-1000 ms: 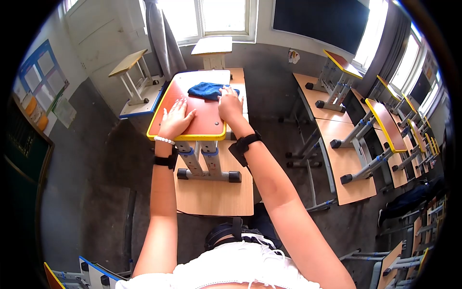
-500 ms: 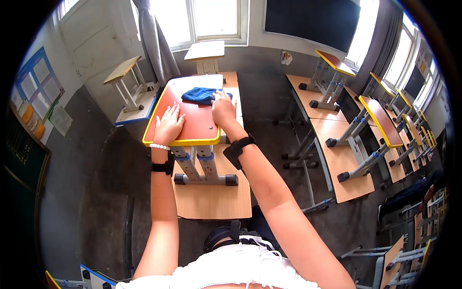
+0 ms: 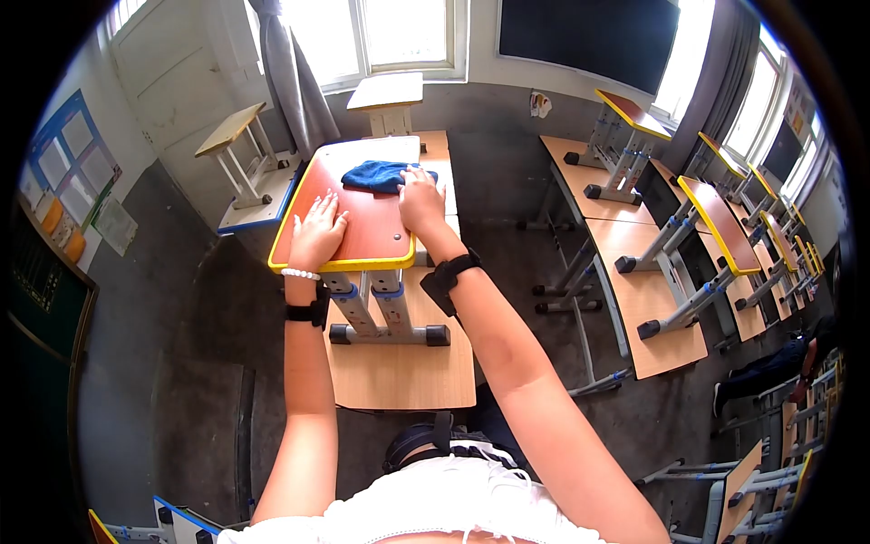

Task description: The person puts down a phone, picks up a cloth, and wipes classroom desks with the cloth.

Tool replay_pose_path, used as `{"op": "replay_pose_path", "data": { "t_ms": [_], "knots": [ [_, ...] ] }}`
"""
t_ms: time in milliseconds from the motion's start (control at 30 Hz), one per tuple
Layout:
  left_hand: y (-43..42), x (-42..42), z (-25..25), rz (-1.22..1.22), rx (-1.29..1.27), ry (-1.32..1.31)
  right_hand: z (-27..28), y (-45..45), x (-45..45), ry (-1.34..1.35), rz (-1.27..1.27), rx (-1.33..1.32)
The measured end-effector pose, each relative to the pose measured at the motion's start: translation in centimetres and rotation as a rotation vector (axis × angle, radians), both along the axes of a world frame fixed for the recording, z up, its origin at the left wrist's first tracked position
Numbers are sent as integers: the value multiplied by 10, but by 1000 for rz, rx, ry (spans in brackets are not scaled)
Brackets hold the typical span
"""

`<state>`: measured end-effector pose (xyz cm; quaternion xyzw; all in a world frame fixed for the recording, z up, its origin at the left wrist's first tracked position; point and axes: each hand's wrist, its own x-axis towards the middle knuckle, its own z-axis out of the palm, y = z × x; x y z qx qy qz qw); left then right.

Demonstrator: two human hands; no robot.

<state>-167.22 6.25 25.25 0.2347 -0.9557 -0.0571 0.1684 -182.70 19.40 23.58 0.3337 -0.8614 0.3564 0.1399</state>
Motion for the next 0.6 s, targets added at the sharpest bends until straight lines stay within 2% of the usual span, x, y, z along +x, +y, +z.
{"op": "replay_pose_path", "data": {
  "t_ms": [200,500,600],
  "knots": [
    [3,1,2,2,6,0,7,3,2,-93,27,42],
    [3,2,4,2,3,4,3,1,2,-8,-1,1],
    [1,1,3,2,-1,2,9,3,4,-88,22,48]
  ]
}}
